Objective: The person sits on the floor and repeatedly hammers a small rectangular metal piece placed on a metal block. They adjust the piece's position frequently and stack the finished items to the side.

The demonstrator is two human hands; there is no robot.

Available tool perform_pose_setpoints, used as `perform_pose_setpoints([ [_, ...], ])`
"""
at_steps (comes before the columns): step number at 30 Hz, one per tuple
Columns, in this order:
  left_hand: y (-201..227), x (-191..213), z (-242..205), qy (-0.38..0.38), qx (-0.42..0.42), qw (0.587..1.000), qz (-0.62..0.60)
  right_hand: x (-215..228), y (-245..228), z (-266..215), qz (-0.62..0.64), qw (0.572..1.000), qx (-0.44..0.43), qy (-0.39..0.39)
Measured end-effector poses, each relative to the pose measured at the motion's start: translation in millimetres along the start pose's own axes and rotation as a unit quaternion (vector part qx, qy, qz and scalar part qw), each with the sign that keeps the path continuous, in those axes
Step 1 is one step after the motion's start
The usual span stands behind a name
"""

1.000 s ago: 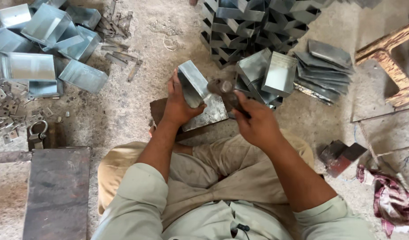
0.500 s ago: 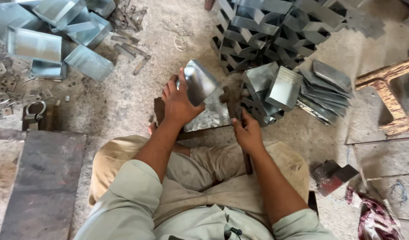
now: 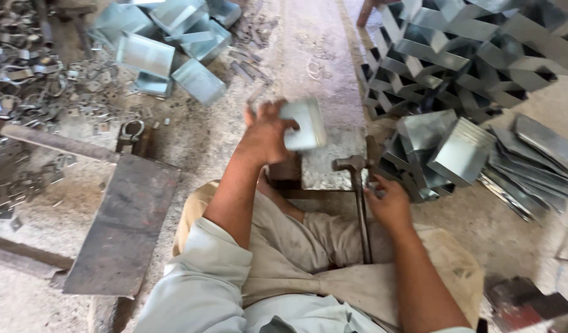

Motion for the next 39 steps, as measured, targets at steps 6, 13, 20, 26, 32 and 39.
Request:
perform_pose_setpoints([
  [6, -27, 45, -30, 0.462, 0.089, 0.881, 0.053, 55, 54, 22, 0.069, 0.994, -0.046, 0.075],
  [13, -33, -24, 6, 0.366, 0.050, 0.928, -0.037, 124, 131, 52, -0.212, 0.951, -0.021, 0.224],
  [20, -17, -31, 9, 0.347, 0.054, 0.931, -0.098, 87, 154, 66, -0.125, 0.969, -0.183, 0.107],
  [26, -8, -31, 3, 0.323, 0.031, 0.937, -0.126, 107, 119, 55, 0.003, 0.965, 0.056, 0.257],
  [32, -4, -86, 32, 0.052, 0.113, 0.880, -0.459, 90, -35, 3, 0.005, 0.949, 0.240, 0.206],
  [39, -9, -150, 36, -0.050, 0.177, 0.808, -0.559, 68, -173, -30, -0.078, 0.940, 0.303, 0.134],
])
Point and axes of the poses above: each hand's wrist, its own z-axis towards the middle knuckle, its own x-axis out of the back of the hand, y = z × x, the point moved 7 cm from there along z, towards the middle knuckle, and after that the axes turned 9 degrees about -y, right-handed, at the moved point
